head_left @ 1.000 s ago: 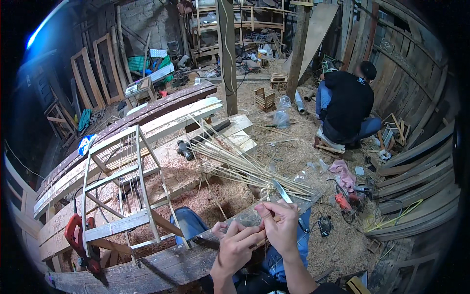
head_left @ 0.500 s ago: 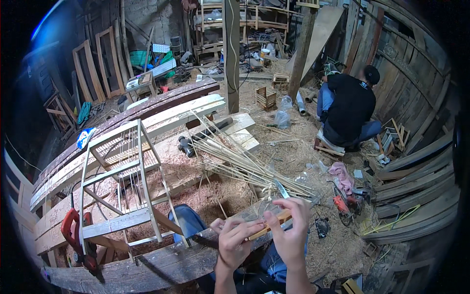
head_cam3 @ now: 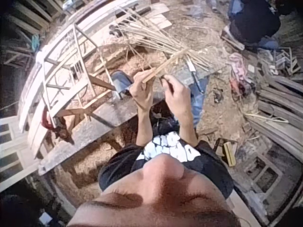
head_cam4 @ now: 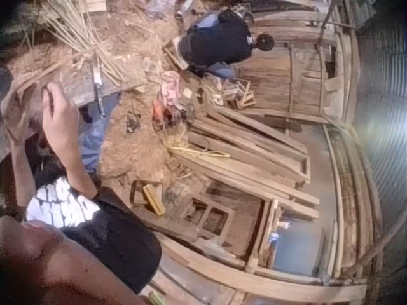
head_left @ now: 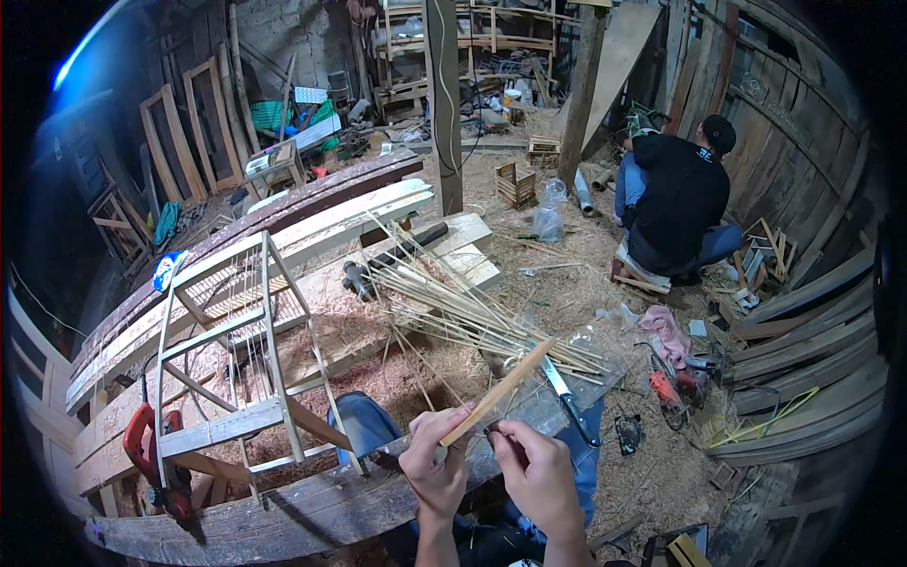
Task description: The person uses a knife to shave and smooth a small rectangular piece of wood held in their left hand. They repeatedly run the blade along the wood's surface to remove thin shavings, occasionally rotating the piece to work on different edges.
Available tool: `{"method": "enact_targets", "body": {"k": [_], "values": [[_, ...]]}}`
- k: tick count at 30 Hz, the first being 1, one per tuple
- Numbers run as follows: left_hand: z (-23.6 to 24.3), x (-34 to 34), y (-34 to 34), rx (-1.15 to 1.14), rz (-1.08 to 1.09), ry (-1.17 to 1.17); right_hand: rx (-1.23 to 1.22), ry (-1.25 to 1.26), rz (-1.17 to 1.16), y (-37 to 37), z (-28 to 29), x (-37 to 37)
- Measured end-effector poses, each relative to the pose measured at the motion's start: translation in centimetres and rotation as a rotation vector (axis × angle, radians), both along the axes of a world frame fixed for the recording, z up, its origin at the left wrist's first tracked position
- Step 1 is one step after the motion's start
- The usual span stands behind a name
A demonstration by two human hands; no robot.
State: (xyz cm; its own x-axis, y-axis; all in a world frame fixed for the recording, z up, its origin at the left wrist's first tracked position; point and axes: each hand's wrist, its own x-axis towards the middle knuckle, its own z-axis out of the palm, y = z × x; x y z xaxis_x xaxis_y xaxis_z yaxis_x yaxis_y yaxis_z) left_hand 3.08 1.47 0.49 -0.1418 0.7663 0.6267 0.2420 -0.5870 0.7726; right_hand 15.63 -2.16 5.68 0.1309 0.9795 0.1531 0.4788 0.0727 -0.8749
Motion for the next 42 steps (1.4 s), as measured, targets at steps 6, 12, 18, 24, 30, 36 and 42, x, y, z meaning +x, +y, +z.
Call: {"method": "enact_targets", "body": {"k": [6,12,18,24,30,36,42], "values": [[-0.5,0.9,-0.1,-0.047,-0.047,-0.098,0.113,-0.046,-0.054,0.2,-1.6,-0.5],[-0.5,1.0,-0.1,-0.046,-0.099,-0.104,0.174,0.007,-0.072,0.3,-2.4,-0.6],[0.1,0.7,-0.2,-0.019,-0.109,-0.022,0.181,0.145,-0.091,0.4,-3.2,-0.8],[-0.2,0.1,0.4,0.006,-0.088,0.007,0.117,0.036,-0.042,0.6,-3.2,-0.2],[-1.0,0.2,0.3,-0.058,-0.08,-0.158,0.149,-0.207,-0.015,1.7,-1.8,-0.6],[-0.9,1.2,-0.7,-0.043,-0.013,-0.237,0.329,-0.187,0.074,1.3,-2.6,-0.2],[0.0,2.7,-1.7,-0.098,0.088,-0.284,0.367,-0.258,0.049,0.8,-2.2,-0.5]]}}
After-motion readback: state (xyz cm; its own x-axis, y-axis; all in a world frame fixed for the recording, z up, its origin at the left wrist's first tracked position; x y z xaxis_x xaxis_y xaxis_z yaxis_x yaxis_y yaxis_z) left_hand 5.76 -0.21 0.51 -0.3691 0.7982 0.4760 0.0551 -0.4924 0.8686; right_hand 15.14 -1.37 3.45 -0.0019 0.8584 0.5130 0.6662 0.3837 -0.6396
